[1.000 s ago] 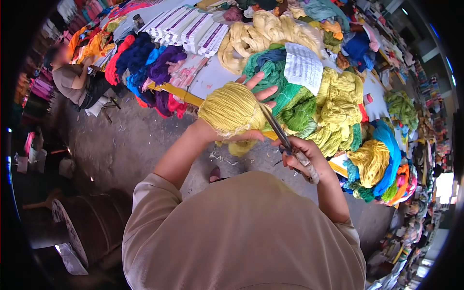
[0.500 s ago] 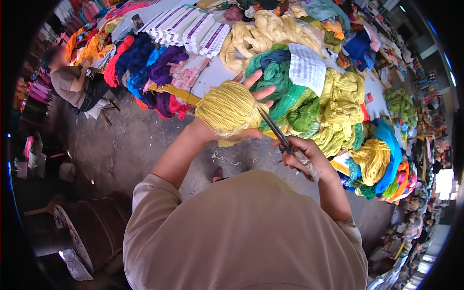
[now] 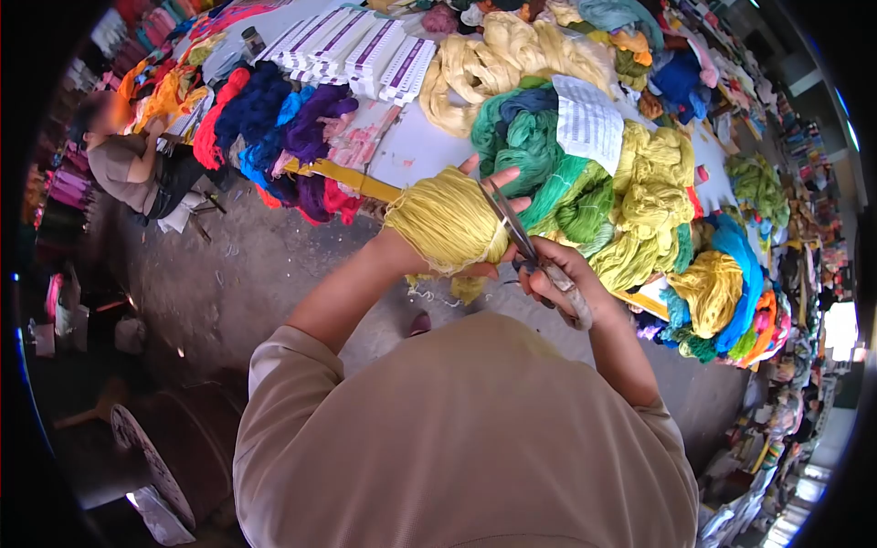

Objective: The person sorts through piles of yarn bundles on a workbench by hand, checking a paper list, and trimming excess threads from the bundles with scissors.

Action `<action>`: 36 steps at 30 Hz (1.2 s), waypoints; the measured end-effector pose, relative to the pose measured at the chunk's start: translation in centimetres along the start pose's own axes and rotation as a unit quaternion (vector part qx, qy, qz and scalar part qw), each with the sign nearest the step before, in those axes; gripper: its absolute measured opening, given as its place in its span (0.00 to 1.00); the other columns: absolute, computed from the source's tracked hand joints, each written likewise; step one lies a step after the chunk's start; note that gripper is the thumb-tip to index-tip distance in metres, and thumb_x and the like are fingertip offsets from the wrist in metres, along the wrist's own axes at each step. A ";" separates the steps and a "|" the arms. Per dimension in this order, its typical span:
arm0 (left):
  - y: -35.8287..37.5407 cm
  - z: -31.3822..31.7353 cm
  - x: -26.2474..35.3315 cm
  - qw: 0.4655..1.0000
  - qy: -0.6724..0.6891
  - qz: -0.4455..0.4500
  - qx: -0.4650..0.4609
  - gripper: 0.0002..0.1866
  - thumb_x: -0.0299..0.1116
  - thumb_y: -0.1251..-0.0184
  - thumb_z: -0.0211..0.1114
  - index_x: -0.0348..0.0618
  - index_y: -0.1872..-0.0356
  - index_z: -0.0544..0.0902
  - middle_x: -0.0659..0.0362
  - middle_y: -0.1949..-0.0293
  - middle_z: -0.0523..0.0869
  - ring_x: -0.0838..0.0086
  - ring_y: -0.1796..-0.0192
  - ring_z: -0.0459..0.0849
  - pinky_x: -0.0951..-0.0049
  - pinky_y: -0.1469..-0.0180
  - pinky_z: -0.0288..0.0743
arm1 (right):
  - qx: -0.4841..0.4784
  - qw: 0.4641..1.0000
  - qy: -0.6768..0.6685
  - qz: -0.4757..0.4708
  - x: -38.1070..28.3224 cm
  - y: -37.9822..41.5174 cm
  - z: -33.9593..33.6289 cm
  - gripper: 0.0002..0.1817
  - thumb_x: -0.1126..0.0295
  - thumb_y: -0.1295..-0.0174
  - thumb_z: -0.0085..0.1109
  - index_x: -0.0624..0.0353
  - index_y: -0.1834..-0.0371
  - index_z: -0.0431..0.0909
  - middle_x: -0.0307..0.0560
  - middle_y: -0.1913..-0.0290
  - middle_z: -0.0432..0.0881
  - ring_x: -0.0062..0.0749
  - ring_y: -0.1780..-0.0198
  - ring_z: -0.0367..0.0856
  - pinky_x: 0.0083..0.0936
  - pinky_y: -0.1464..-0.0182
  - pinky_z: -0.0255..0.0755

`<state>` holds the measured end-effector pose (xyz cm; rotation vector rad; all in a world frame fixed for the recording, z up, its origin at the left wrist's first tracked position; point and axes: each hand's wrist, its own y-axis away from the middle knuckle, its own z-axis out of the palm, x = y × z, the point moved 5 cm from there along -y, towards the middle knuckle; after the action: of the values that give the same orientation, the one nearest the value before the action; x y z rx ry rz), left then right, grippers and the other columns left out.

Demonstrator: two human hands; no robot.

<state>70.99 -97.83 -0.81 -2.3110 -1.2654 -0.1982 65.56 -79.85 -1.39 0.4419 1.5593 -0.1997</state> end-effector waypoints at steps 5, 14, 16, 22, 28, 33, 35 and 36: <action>1.2 1.6 -1.8 0.997 -0.071 -0.028 -0.016 0.32 0.71 0.36 0.58 0.65 0.39 0.81 0.71 0.25 0.69 0.65 0.18 0.52 0.45 0.19 0.33 | 0.055 0.992 -0.117 0.007 0.8 0.6 1.2 0.34 0.34 0.37 0.62 0.55 0.45 0.79 0.31 0.78 0.72 0.14 0.76 0.69 0.15 0.71 0.62; 13.2 4.7 -17.0 0.806 0.364 -0.386 0.263 0.29 0.38 0.28 0.65 0.41 0.30 0.70 0.51 0.35 0.77 0.60 0.38 0.80 0.62 0.30 0.66 | 0.332 0.940 -0.062 0.036 15.2 12.5 -5.6 0.28 0.80 0.35 0.61 0.54 0.32 0.67 0.43 0.47 0.79 0.24 0.48 0.75 0.25 0.45 0.72; 8.7 1.3 -16.9 0.655 0.581 -0.341 0.343 0.32 0.36 0.22 0.57 0.49 0.22 0.57 0.53 0.27 0.69 0.62 0.33 0.76 0.60 0.33 0.72 | 0.517 0.850 -0.040 0.094 18.1 17.4 -7.9 0.29 0.77 0.37 0.64 0.53 0.33 0.67 0.42 0.51 0.80 0.23 0.52 0.77 0.22 0.52 0.72; 1.2 9.8 -28.2 0.677 0.566 -0.404 0.238 0.38 0.39 0.22 0.59 0.60 0.18 0.50 0.56 0.27 0.70 0.65 0.36 0.77 0.66 0.47 0.77 | 0.689 0.716 0.007 0.115 21.7 24.1 -17.6 0.32 0.69 0.40 0.74 0.54 0.35 0.67 0.44 0.52 0.78 0.25 0.55 0.76 0.25 0.50 0.76; -5.1 23.0 -36.3 0.662 0.480 -0.562 0.124 0.31 0.52 0.38 0.75 0.41 0.41 0.80 0.59 0.55 0.84 0.71 0.59 0.84 0.64 0.57 0.81 | 0.665 0.691 0.249 0.136 26.8 19.3 -31.2 0.36 0.68 0.52 0.80 0.59 0.41 0.70 0.60 0.51 0.82 0.60 0.52 0.82 0.43 0.51 0.76; -11.6 29.6 -35.3 0.696 0.315 -0.642 -0.063 0.38 0.56 0.32 0.67 0.31 0.35 0.76 0.51 0.48 0.85 0.62 0.45 0.82 0.63 0.37 0.72 | 0.608 0.684 0.383 0.123 29.5 15.7 -40.2 0.30 0.71 0.49 0.70 0.62 0.41 0.71 0.60 0.52 0.76 0.63 0.47 0.73 0.50 0.43 0.68; -11.0 34.0 -40.2 0.826 0.074 -0.487 -0.273 0.33 0.54 0.29 0.63 0.37 0.35 0.77 0.49 0.46 0.85 0.62 0.42 0.81 0.65 0.36 0.72 | 0.596 0.696 0.371 0.152 30.5 15.2 -42.2 0.29 0.76 0.50 0.66 0.62 0.42 0.70 0.64 0.49 0.75 0.66 0.45 0.72 0.53 0.35 0.62; -14.2 35.6 -40.4 0.824 0.083 -0.484 -0.281 0.33 0.54 0.29 0.63 0.38 0.34 0.77 0.49 0.46 0.85 0.61 0.42 0.81 0.65 0.37 0.72 | 0.599 0.705 0.347 0.152 29.7 14.9 -42.8 0.26 0.77 0.49 0.63 0.63 0.44 0.70 0.64 0.50 0.74 0.67 0.45 0.71 0.58 0.31 0.55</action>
<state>32.99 -104.53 -40.96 -1.7227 -2.4107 -1.2188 32.66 -44.99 -26.57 1.9864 1.8670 -0.8898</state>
